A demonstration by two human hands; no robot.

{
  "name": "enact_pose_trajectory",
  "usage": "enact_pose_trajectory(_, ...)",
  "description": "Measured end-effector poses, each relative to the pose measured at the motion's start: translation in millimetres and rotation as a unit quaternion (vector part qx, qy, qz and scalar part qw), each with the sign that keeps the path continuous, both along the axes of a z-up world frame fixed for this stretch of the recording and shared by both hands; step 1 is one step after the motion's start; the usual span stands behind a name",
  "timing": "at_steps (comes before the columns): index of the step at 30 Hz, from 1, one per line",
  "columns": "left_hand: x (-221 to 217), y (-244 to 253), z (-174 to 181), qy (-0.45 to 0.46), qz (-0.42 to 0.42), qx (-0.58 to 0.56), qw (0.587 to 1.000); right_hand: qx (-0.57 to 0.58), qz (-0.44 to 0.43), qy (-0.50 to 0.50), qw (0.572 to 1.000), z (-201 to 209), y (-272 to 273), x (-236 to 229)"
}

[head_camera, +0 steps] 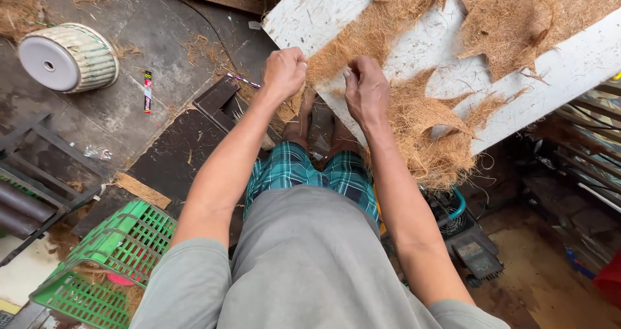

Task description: The person tears and fluffs coconut fiber by hand on a white board, then uses a spray gun to apply liquid to the material. The person handles the fiber repeatedly, spreading and compressing it before spraying.

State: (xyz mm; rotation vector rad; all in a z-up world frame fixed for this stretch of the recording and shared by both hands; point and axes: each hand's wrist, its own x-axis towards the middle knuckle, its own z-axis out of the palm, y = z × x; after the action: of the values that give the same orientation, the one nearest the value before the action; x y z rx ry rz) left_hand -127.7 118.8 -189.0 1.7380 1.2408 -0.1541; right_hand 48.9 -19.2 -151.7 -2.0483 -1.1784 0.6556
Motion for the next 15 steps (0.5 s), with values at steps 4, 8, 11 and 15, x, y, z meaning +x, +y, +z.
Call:
enact_pose_trajectory(4,0.8,2.0,1.7,0.041,-0.021,-0.003,0.999,-0.021,0.058,-0.058,0.996,32.9,22.8,-18.9)
enact_pose_trajectory(8,5.7,2.5,5.3,0.053,-0.04,0.021,0.998,-0.07,0.086,-0.104,0.988,22.8,27.5,-25.2)
enact_pose_trajectory(11,8.3,2.2,16.3,0.08,-0.085,0.043,0.992,-0.081,0.086,-0.122,0.985,24.8,29.6,-25.2)
enact_pose_trajectory(15,36.3,14.5,115.3,0.18,-0.183,-0.004,0.966,-0.056,0.067,-0.164,0.983,32.3,35.1,-22.5)
